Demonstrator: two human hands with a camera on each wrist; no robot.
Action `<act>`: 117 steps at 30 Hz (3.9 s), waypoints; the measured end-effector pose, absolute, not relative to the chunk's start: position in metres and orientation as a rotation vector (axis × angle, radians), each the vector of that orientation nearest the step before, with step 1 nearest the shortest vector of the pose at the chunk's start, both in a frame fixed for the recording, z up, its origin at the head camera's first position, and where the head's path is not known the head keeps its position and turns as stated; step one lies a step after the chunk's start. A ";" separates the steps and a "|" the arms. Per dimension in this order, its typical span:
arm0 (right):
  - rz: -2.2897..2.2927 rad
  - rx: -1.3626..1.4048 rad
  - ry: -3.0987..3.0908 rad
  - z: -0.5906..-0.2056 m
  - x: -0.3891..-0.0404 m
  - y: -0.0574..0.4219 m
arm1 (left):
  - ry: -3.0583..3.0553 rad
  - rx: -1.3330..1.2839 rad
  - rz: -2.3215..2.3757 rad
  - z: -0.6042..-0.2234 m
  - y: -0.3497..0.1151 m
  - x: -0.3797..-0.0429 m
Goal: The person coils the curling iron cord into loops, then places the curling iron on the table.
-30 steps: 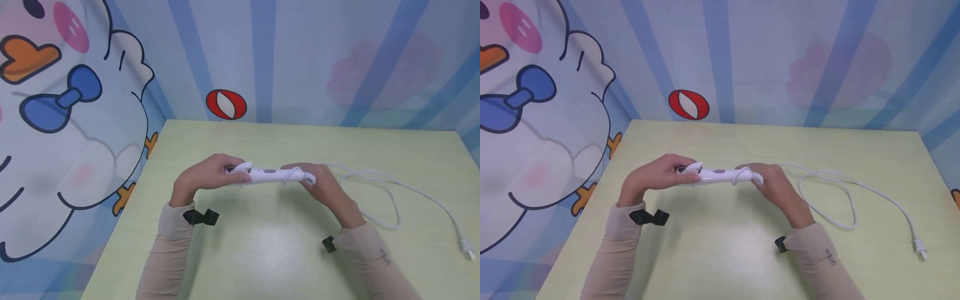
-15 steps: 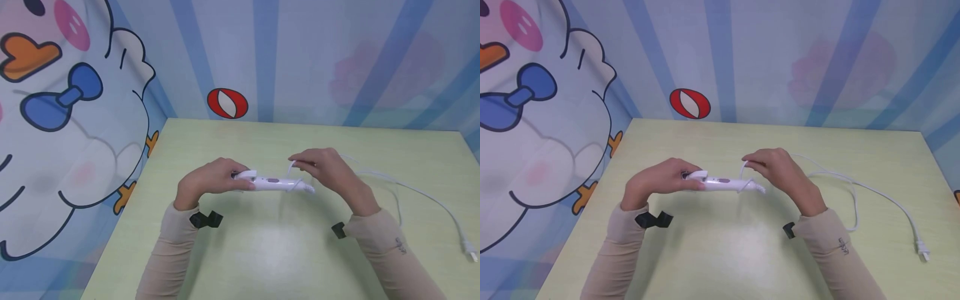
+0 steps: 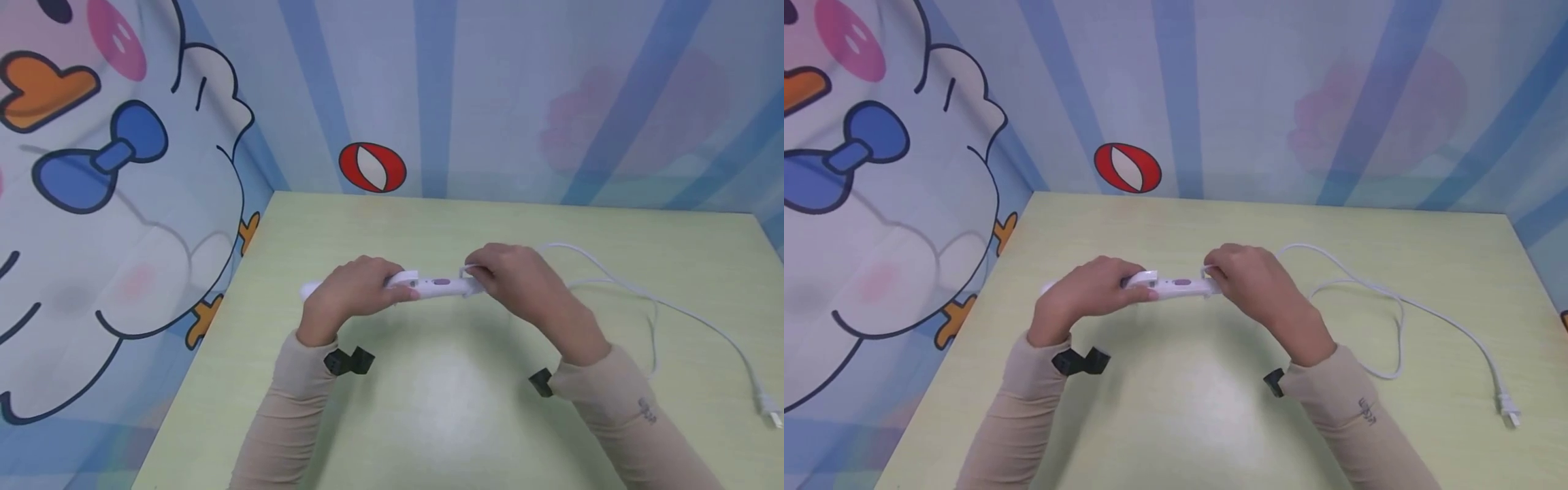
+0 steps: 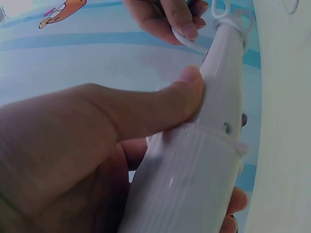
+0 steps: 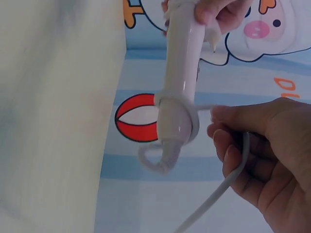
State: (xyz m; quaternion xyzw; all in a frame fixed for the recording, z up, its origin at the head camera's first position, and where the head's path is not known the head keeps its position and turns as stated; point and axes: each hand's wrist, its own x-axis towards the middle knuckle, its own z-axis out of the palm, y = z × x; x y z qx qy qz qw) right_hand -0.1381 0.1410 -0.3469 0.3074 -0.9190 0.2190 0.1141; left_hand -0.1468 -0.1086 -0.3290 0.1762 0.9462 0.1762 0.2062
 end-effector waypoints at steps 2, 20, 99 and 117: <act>0.634 0.879 -2.697 -0.346 -0.135 0.137 | 2.660 0.462 0.493 -0.330 -0.108 -0.146; 1.141 0.600 -2.771 -0.358 -0.117 0.132 | 2.883 0.438 0.681 -0.334 -0.120 -0.148; 1.295 0.380 -2.697 -0.358 -0.122 0.130 | 2.950 0.277 0.584 -0.323 -0.086 -0.133; 1.269 0.523 -2.334 -0.396 -0.126 0.139 | 2.845 0.443 0.876 -0.318 -0.099 -0.131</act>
